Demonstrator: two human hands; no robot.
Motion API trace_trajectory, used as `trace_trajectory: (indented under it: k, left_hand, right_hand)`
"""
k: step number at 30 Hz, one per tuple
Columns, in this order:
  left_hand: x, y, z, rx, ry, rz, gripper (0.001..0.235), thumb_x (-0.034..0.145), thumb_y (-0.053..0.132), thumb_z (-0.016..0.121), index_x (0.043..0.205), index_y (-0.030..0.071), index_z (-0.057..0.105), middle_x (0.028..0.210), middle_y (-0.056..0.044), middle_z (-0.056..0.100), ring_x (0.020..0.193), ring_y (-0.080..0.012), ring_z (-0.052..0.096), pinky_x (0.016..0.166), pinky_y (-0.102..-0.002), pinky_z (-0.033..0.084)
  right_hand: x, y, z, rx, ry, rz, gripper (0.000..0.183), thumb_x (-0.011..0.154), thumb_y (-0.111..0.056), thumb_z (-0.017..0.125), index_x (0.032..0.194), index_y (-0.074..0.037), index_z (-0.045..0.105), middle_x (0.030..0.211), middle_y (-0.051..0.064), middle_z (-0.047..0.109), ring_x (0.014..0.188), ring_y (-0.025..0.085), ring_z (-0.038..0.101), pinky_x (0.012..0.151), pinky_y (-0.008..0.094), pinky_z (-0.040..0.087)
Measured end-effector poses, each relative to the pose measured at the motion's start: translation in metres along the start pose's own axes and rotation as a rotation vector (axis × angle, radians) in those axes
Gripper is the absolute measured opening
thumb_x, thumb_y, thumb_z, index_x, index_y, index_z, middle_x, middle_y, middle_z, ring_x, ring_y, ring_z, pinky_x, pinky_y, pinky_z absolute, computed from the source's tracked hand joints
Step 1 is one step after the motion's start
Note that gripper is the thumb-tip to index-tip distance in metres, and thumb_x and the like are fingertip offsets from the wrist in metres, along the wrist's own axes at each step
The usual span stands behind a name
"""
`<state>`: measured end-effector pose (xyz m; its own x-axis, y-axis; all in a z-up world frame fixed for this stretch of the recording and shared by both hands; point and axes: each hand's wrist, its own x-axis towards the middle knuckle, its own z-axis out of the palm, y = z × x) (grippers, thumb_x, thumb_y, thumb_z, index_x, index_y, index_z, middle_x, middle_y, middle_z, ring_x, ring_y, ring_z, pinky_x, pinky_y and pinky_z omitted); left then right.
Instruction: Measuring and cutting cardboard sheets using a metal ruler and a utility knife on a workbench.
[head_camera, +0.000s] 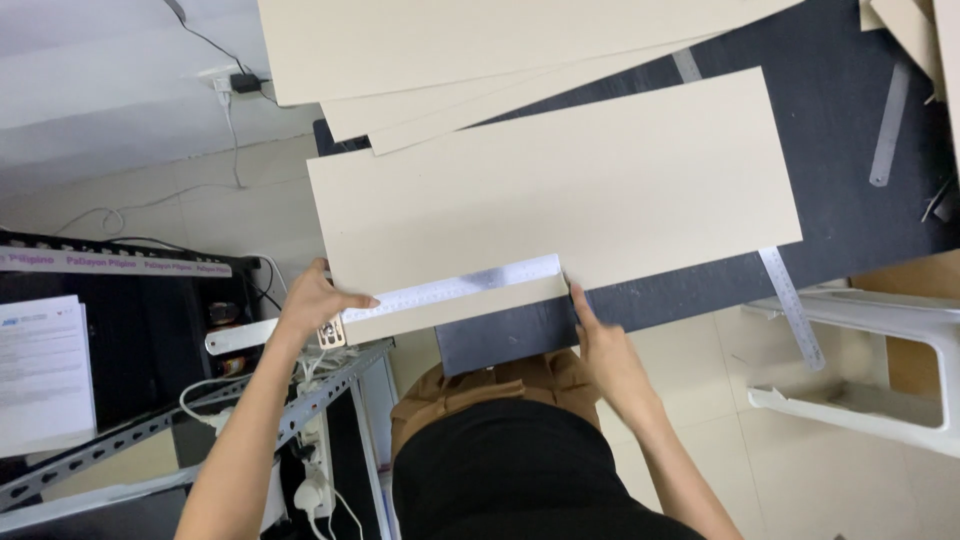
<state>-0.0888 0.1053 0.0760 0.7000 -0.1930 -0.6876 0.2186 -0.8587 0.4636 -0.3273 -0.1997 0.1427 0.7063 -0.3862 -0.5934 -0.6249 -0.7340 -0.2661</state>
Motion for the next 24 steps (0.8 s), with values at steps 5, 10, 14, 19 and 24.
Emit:
trace_trajectory:
  k: [5,10,14,19,24]
  left_hand:
    - [-0.011,0.012,-0.005,0.004,-0.004,0.007,0.092,0.060,0.038,0.091,0.133,-0.003,0.053,0.119,-0.027,0.070,0.120,-0.0416,0.063,0.099,-0.051,0.050]
    - [-0.022,0.023,-0.009,-0.045,-0.043,0.025,0.096,0.057,0.037,0.090,0.134,-0.009,0.057,0.130,-0.031,0.064,0.128,-0.0454,0.056,0.105,-0.055,0.046]
    - [-0.040,0.034,-0.011,-0.057,-0.038,0.017,0.092,0.056,0.033,0.090,0.133,-0.009,0.060,0.129,-0.032,0.065,0.128,-0.0467,0.056,0.105,-0.056,0.045]
    - [-0.035,0.020,-0.004,-0.083,-0.047,0.029,0.099,0.052,0.033,0.094,0.135,-0.009,0.059,0.132,-0.033,0.062,0.128,-0.0464,0.056,0.105,-0.055,0.045]
    - [-0.043,0.017,0.005,-0.156,-0.082,0.062,0.103,0.049,0.028,0.096,0.136,-0.010,0.057,0.134,-0.034,0.060,0.129,-0.0478,0.054,0.105,-0.057,0.044]
  right_hand:
    - [0.001,0.016,-0.002,0.014,-0.010,0.002,0.064,0.100,-0.018,0.048,0.159,-0.031,0.027,0.098,0.034,0.071,0.093,0.048,0.071,0.074,0.053,0.059]
    - [0.042,0.081,0.052,1.269,0.485,0.249,0.026,0.089,-0.002,0.064,0.115,0.001,0.063,0.065,0.021,0.065,0.065,0.026,0.070,0.063,0.035,0.058]
    - [0.076,0.076,0.065,1.770,0.637,0.392,0.032,0.085,0.003,0.062,0.116,-0.001,0.057,0.105,0.017,0.069,0.099,0.028,0.073,0.088,0.035,0.062]
    - [0.119,0.097,0.079,2.082,0.581,0.566,0.044,0.078,0.010,0.064,0.120,0.001,0.053,0.105,0.008,0.064,0.084,0.020,0.070,0.085,0.038,0.063]
    - [0.152,0.101,0.080,2.294,0.694,0.589,0.046,0.084,0.006,0.066,0.128,-0.005,0.057,0.123,0.009,0.063,0.117,0.031,0.063,0.103,0.050,0.052]
